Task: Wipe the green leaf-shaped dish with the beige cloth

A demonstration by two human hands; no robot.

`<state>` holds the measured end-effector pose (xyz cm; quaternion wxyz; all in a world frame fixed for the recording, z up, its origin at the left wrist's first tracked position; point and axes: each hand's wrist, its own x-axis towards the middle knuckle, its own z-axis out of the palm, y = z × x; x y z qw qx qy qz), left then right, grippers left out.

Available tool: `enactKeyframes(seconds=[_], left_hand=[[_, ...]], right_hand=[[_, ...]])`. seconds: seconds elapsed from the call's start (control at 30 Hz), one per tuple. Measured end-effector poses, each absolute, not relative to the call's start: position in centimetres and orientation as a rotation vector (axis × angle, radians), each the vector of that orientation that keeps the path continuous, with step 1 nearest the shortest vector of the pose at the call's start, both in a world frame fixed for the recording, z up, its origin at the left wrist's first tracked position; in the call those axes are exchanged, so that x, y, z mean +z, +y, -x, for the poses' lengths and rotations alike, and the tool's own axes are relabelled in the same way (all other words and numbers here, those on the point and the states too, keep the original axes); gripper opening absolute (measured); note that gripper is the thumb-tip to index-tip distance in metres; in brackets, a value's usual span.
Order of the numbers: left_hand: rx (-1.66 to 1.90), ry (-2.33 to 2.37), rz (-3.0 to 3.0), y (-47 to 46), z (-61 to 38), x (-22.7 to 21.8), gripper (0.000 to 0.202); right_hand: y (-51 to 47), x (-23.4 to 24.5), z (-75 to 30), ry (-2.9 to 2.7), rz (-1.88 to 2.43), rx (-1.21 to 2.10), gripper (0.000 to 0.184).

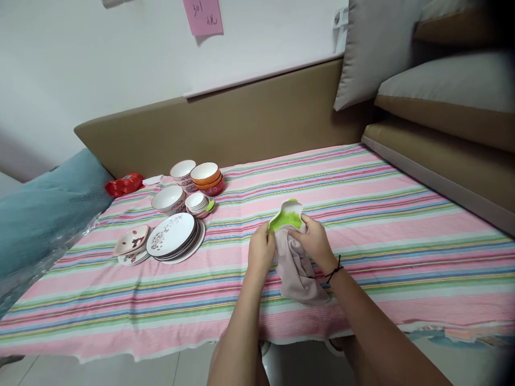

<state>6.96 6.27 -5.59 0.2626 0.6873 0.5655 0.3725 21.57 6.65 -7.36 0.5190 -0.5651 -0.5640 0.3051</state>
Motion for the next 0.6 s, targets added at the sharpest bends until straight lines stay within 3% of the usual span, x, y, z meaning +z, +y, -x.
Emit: enactKeyframes(seconds=[0.17, 0.3, 0.47, 0.6], left_hand=[[1.036, 1.557, -1.769, 6.19, -6.99, -5.25, 0.029], [0.983, 1.53, -1.747, 6.04, -7.0, -5.12, 0.033], [0.967, 1.636, -1.849, 5.75, -7.26, -4.66, 0.034], [0.924, 1.687, -1.949, 5.58, -7.59, -4.75, 0.037]], right_hand=[[6.96, -7.9, -21.74, -1.265, 1.468, 0.636, 0.032], [7.43, -8.16, -21.66, -1.233, 1.344, 0.834, 0.029], [7.19, -7.71, -22.21, -1.151, 1.504, 0.695, 0.032], [7.52, -8.2, -22.57, -1.04, 1.347, 0.787, 0.027]])
